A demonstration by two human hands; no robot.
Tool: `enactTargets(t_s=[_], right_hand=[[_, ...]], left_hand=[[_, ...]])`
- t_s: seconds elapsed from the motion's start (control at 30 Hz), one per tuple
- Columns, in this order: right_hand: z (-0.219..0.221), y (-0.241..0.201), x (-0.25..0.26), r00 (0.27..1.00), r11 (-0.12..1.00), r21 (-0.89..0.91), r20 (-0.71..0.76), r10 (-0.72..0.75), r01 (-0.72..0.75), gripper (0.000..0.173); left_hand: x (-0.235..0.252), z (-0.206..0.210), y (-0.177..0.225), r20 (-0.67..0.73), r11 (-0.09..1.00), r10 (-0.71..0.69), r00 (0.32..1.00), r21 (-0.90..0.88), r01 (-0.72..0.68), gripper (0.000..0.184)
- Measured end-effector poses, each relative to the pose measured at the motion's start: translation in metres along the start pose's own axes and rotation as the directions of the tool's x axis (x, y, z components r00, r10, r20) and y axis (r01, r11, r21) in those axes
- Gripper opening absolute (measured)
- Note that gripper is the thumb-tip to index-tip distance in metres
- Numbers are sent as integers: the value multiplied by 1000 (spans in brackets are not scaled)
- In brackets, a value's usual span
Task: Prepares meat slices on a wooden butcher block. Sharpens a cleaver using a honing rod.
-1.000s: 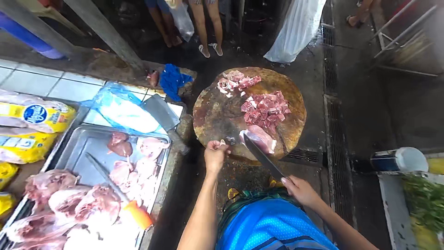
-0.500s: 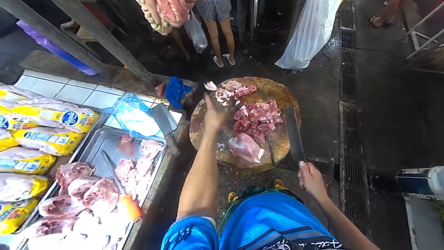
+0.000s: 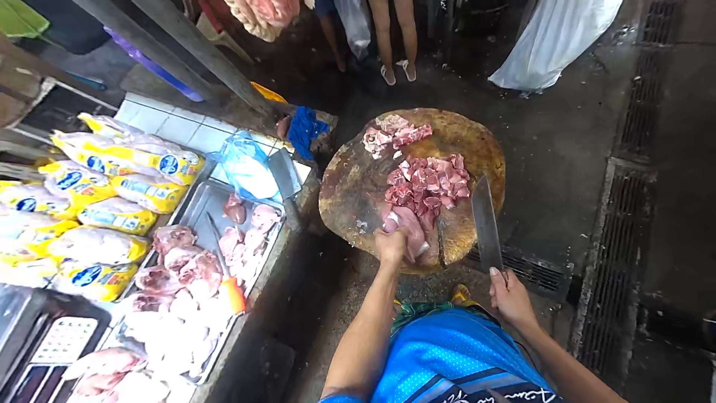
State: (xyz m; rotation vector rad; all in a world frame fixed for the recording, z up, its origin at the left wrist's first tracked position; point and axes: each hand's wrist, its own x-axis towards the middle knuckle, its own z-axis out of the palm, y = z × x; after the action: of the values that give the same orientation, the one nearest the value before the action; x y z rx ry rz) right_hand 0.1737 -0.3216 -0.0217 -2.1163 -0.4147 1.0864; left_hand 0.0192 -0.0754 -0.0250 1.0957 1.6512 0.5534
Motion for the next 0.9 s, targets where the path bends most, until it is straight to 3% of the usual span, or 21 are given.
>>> enactTargets(t_s=[0.07, 0.13, 0.27, 0.37, 0.47, 0.57, 0.67, 0.77, 0.83, 0.9], right_hand=[[2, -2, -2, 1000, 1000, 13, -16, -2, 3, 45], [4, -4, -4, 999, 999, 33, -41, -9, 10, 45], [11, -16, -13, 993, 998, 26, -107, -56, 59, 44], [22, -33, -20, 974, 981, -35, -118, -191, 189, 44], [35, -59, -26, 938, 935, -108, -41, -344, 339, 47], [63, -79, -27, 884, 868, -167, 79, -461, 468, 52], [99, -108, -22, 866, 821, -279, 217, -451, 498, 53], [137, -159, -30, 862, 787, -356, 271, -429, 504, 52], [163, -181, -36, 770, 698, -341, 162, -617, 630, 48], [184, -201, -36, 607, 568, -326, 21, -795, 756, 45]], left_hand=[[6, -23, -2, 78, 969, 5, 997, -248, 14, 47], [12, -57, 6, 180, 949, 113, 977, -310, -53, 38], [43, -110, 38, 450, 961, 274, 850, -93, -260, 40], [84, -117, 46, 555, 917, 181, 812, 203, -344, 44], [108, -123, 13, 471, 844, 185, 862, 373, -385, 48], [103, -138, -20, 292, 923, 171, 941, 287, -257, 45], [83, -156, -37, 135, 968, 93, 987, 219, -121, 28], [75, -171, -40, 111, 980, -1, 994, 200, -21, 22], [75, -177, -44, 115, 977, -31, 993, 215, 5, 21], [78, -181, -47, 116, 977, -36, 993, 213, 11, 20]])
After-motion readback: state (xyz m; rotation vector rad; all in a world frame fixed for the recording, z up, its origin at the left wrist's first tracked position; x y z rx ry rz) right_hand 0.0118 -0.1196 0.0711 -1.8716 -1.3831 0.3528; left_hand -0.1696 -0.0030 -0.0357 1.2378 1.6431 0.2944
